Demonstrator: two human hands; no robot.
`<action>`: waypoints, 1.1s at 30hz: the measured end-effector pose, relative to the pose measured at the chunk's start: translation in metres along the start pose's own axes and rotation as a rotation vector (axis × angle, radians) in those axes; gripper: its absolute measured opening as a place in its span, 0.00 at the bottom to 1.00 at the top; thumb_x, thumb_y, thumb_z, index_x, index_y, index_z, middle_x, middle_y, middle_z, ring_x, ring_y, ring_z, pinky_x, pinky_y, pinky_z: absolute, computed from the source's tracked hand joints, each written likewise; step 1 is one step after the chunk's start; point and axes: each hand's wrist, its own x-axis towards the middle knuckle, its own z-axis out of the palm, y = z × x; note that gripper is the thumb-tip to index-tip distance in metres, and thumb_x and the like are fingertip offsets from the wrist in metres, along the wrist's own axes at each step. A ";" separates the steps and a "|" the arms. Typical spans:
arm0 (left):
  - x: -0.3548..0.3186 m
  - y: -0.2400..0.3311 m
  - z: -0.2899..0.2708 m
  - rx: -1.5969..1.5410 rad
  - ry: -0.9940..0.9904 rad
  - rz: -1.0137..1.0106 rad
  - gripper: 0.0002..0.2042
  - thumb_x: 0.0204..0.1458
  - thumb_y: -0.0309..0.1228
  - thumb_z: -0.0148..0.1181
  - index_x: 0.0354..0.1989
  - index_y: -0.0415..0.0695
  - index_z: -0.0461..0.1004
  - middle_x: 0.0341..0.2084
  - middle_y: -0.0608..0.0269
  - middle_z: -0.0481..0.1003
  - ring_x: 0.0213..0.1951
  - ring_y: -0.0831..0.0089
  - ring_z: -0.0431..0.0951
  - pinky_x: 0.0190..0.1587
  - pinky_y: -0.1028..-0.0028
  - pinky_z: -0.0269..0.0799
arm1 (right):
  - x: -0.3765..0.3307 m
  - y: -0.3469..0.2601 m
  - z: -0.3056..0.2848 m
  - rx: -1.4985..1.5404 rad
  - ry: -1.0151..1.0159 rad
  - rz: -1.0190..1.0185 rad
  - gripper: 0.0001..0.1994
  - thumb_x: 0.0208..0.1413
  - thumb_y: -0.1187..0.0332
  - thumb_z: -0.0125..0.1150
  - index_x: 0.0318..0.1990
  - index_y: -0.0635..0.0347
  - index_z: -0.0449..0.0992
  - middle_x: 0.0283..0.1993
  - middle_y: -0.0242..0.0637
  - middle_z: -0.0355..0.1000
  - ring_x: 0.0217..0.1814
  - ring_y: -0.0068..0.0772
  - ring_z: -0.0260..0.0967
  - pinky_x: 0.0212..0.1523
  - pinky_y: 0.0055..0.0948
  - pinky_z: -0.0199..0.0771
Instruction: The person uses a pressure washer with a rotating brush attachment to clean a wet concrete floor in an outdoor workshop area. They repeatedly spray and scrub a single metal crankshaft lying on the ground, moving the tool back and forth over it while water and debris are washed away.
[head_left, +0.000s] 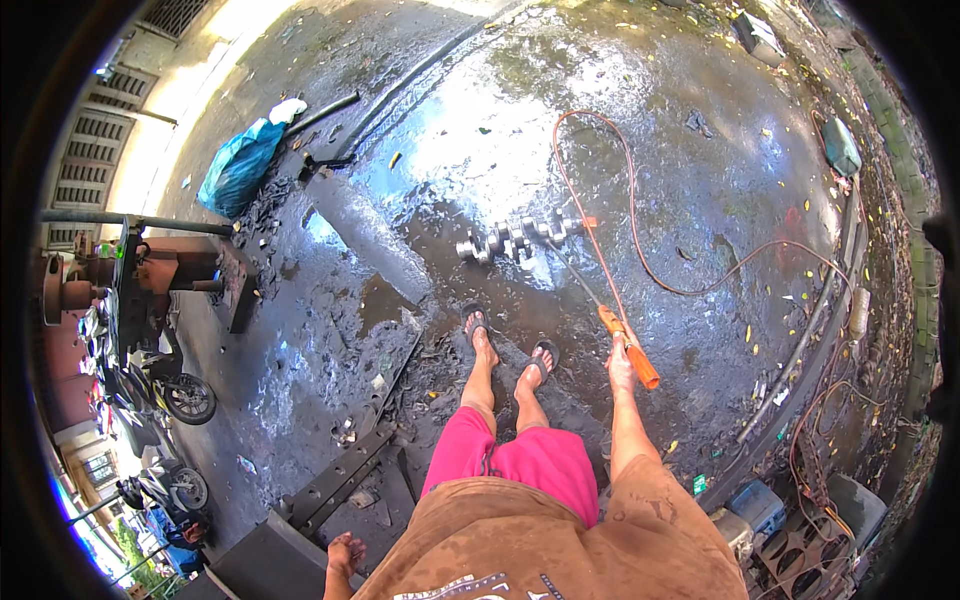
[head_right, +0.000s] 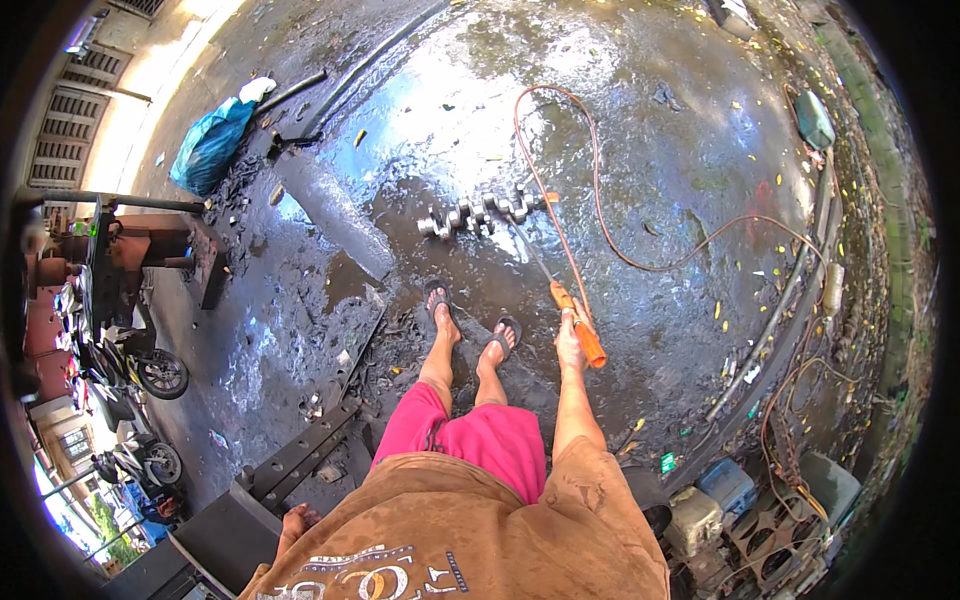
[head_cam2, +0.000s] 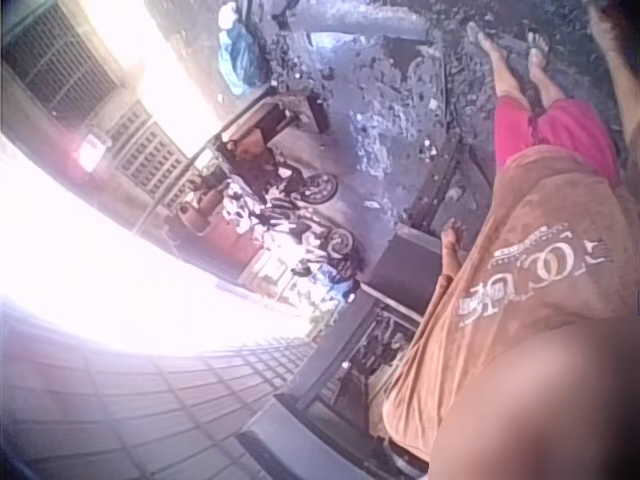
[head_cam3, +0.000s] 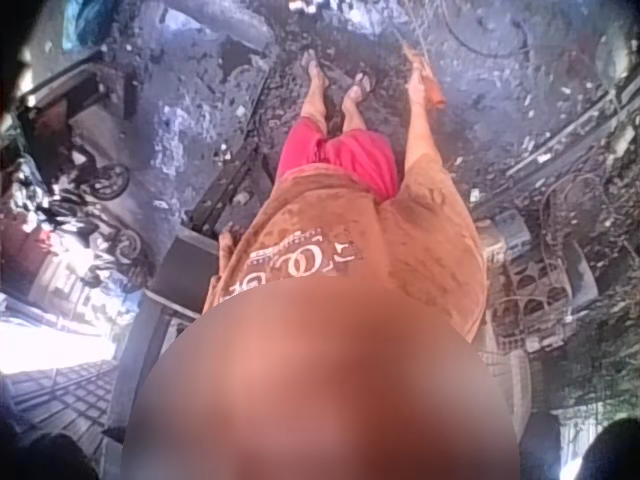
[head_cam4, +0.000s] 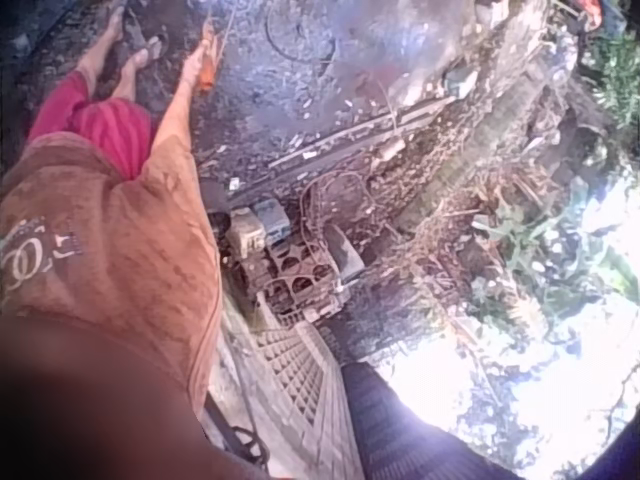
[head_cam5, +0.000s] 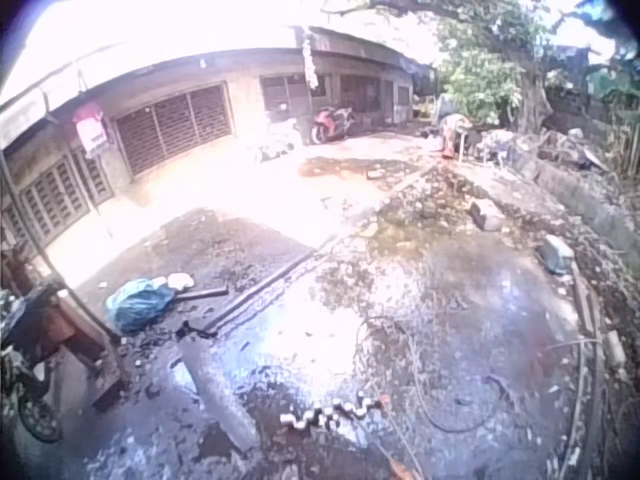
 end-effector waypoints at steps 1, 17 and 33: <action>-0.001 0.001 -0.001 0.007 -0.001 0.006 0.12 0.60 0.39 0.50 0.49 0.50 0.66 0.35 0.60 0.74 0.32 0.63 0.76 0.34 0.62 0.72 | 0.000 0.001 -0.001 0.124 0.019 0.056 0.19 0.58 0.62 0.60 0.55 0.56 0.73 0.19 0.30 0.67 0.12 0.19 0.59 0.16 0.24 0.62; 0.006 0.003 -0.004 0.029 0.008 0.018 0.14 0.60 0.41 0.50 0.50 0.50 0.65 0.38 0.59 0.74 0.34 0.62 0.76 0.37 0.61 0.72 | 0.006 -0.001 -0.010 0.175 -0.045 0.079 0.21 0.61 0.61 0.55 0.60 0.59 0.67 0.21 0.27 0.61 0.13 0.17 0.57 0.13 0.20 0.61; 0.006 0.003 -0.001 0.057 0.012 0.001 0.15 0.59 0.41 0.51 0.51 0.50 0.64 0.39 0.57 0.74 0.35 0.62 0.77 0.36 0.62 0.72 | 0.011 -0.011 -0.009 0.132 -0.045 0.036 0.19 0.61 0.63 0.55 0.58 0.58 0.69 0.20 0.25 0.61 0.12 0.16 0.55 0.13 0.20 0.60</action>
